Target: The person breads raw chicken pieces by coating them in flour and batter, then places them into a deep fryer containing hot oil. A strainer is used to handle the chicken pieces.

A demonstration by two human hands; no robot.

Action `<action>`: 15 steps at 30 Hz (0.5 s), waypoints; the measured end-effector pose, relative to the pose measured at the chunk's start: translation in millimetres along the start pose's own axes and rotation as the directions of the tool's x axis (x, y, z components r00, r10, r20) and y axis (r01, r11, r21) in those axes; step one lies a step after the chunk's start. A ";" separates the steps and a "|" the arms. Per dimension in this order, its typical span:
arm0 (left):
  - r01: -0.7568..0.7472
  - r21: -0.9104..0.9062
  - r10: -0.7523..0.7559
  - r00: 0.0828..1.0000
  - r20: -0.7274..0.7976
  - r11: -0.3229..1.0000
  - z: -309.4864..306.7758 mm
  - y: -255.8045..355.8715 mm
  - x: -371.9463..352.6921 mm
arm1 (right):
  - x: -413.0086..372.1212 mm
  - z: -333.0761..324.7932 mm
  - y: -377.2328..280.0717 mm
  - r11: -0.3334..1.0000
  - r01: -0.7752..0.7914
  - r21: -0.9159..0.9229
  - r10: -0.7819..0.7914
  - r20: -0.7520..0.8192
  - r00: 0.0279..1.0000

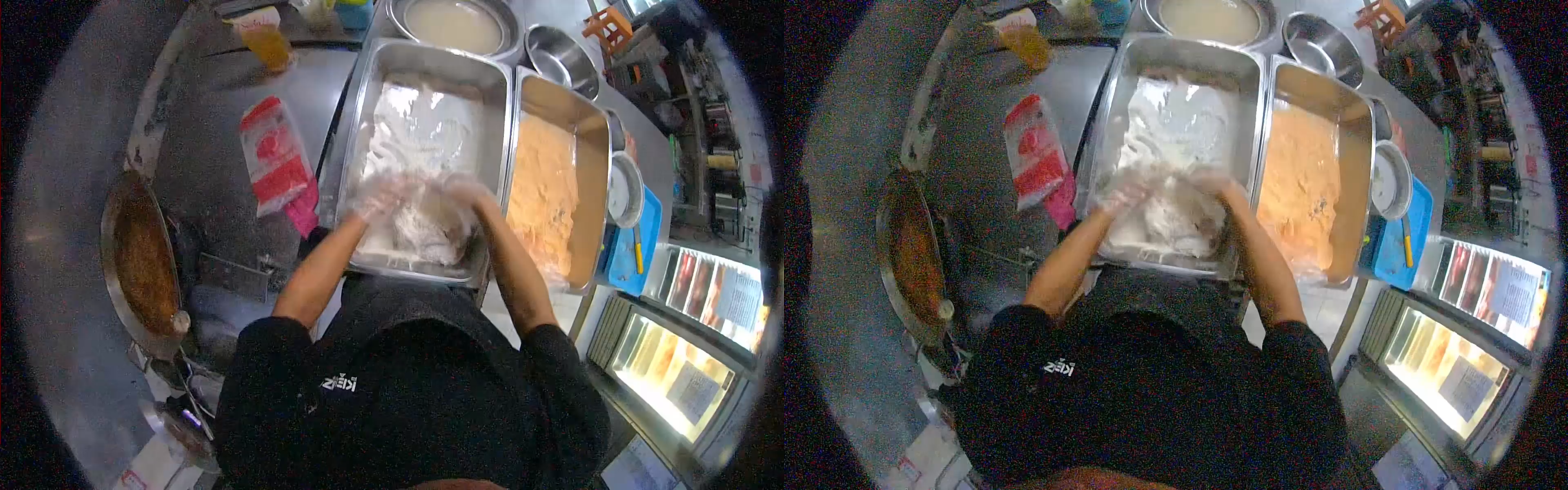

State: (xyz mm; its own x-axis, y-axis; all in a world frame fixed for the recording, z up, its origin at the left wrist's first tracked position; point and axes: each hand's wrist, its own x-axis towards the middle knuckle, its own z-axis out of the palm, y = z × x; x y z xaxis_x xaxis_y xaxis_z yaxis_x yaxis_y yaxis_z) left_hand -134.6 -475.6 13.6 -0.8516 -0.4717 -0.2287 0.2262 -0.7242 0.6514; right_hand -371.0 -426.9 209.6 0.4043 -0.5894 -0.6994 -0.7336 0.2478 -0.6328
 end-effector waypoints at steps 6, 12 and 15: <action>0.157 0.851 -0.186 0.980 -0.071 0.502 -19.2 -16.0 2.7 | 40.4 40.5 35.7 0.939 -0.102 0.327 0.184 -0.228 0.956; -0.045 0.585 -0.009 0.996 0.089 0.810 63.7 -2.9 1.7 | 71.5 76.9 63.2 0.894 0.032 0.448 0.173 -0.410 0.896; 0.028 0.868 0.081 0.994 -0.079 0.497 134.0 62.4 -5.7 | 26.7 48.5 8.6 0.684 0.141 0.716 0.196 -0.366 0.910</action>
State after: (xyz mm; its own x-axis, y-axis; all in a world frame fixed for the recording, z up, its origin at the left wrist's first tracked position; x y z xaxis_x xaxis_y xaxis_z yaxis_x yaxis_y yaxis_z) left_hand -179.0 -450.7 152.5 -0.7904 -0.5672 -0.2315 -0.3221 0.0634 0.9446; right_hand -340.0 -403.2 169.4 0.0244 -0.7691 -0.6387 -0.0542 0.6369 -0.7690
